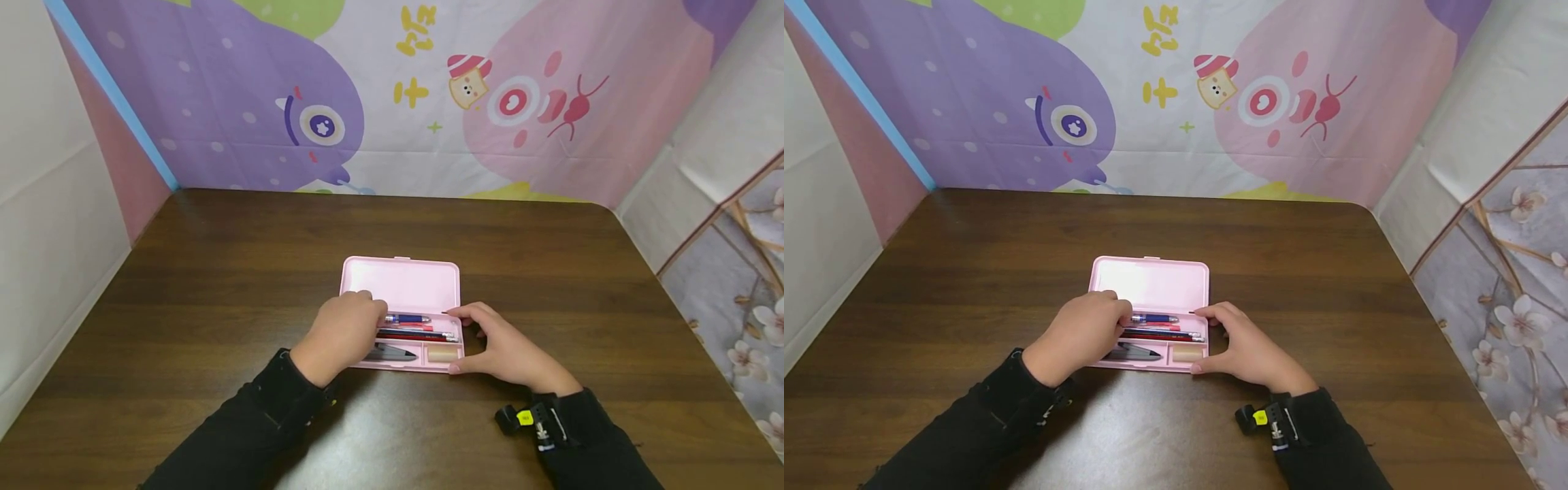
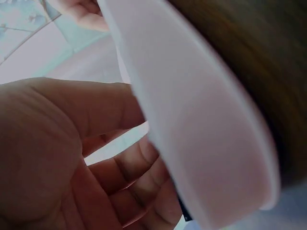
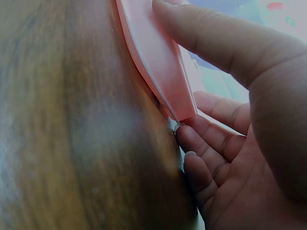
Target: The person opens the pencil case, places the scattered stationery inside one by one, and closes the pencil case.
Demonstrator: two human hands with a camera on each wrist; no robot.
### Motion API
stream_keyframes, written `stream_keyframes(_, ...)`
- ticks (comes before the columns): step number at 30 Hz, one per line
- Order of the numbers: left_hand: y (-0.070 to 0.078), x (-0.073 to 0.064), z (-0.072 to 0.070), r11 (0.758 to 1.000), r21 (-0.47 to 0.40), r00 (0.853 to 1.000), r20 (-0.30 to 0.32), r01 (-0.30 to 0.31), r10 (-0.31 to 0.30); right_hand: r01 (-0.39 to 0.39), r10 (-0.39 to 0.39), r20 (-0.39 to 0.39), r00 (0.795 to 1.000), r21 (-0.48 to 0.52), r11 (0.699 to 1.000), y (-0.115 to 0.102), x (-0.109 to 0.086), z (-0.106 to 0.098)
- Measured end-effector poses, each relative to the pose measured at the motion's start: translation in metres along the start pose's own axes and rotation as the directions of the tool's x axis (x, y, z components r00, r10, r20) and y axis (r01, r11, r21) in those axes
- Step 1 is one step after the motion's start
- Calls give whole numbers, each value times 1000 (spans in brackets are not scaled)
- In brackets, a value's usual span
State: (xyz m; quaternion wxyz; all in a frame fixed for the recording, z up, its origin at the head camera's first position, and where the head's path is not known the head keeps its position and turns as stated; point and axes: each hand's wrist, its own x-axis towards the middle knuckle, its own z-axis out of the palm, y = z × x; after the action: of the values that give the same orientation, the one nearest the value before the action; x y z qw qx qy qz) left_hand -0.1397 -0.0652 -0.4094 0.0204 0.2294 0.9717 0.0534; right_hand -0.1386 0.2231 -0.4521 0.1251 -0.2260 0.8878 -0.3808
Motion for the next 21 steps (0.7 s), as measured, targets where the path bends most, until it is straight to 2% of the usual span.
stream_keyframes(2, -2, 0, 0, 1000, 8, 1000, -15, 14, -14, 1, -1, 0, 1000, 1, 1000, 0, 0, 0)
stream_keyframes(4, -3, 1, 1, 998, 10, 998, -18, 60, -59, 2, -2, -1, 1000, 0, 1000, 1, 1, 0)
stream_keyframes(7, -5, 1, 0, 989, -13, 989, 17, 147, -147, 4, -4, -1, 1000, -1, 1000, 1, 1, 1)
stream_keyframes(9, -6, 1, -1, 983, -32, 983, 45, 181, -179, 2, -2, 0, 1000, -4, 1000, 1, 1, 1)
stream_keyframes(12, -8, 0, -2, 984, -49, 983, 69, 174, -170, 1, -1, 0, 1000, -5, 1000, 1, 1, 1)
stream_keyframes(16, -13, -1, -5, 985, -73, 986, 54, 158, -155, -2, 2, -2, 1000, -5, 1000, 1, 1, 1)
stream_keyframes(19, -21, 0, -9, 974, -132, 983, 41, 183, -179, -5, 5, -2, 1000, -5, 1000, 0, 1, 1)
stream_keyframes(21, -29, 2, -10, 958, -193, 977, 21, 212, -212, -5, 5, -2, 1000, -7, 1000, 0, 1, 1)
